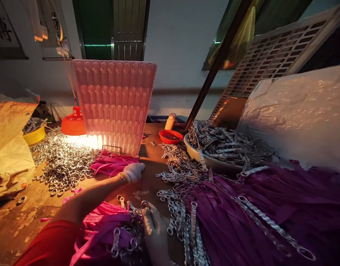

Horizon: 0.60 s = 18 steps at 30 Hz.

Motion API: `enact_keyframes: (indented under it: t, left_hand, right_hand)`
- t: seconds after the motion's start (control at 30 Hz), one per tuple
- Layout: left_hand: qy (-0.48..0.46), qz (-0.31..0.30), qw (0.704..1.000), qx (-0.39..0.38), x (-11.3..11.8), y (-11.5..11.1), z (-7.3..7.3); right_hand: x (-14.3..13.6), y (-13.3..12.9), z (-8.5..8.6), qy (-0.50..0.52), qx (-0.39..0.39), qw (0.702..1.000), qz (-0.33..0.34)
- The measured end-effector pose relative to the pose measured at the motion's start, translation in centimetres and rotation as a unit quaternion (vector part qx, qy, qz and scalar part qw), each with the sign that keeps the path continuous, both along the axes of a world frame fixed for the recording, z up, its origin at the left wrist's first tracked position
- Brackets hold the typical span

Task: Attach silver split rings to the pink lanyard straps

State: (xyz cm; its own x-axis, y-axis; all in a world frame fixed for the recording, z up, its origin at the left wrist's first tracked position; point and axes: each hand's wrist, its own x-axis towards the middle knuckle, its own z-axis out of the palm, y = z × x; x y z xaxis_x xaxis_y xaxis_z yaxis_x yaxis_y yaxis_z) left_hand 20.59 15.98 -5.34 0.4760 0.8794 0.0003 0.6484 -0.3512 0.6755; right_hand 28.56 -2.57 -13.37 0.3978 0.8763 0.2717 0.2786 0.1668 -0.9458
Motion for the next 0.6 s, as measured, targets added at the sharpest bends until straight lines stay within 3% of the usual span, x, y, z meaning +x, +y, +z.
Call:
enact_keyframes:
  t: [0.1,0.2,0.33,0.4,0.5,0.6]
  left_hand:
    - [-0.038,0.017,0.998,-0.042,-3.3,-3.4,-0.2]
    - [-0.117,0.015,0.986,-0.119,-6.9,-8.4,-0.3]
    - [-0.304,0.069,0.922,-0.231,-10.5,-14.6,0.0]
    - [-0.327,0.088,0.912,-0.231,-11.6,-16.7,0.1]
    - [-0.331,0.097,0.911,-0.226,-12.3,-18.6,0.1]
    - [-0.272,0.097,0.942,-0.169,-12.4,-19.6,0.2]
  right_hand:
    - [-0.1,0.1,0.4,-0.008,-0.01,1.0,0.003]
    - [-0.5,0.3,1.6,-0.068,0.014,0.996,0.057]
    - [-1.8,0.2,3.9,-0.19,0.063,0.97,0.135]
    - [-2.7,-0.3,4.9,-0.278,0.074,0.947,0.14]
    - [-3.7,-1.4,6.2,-0.433,0.104,0.888,0.118]
    - [-3.9,-2.4,7.0,-0.532,0.13,0.83,0.107]
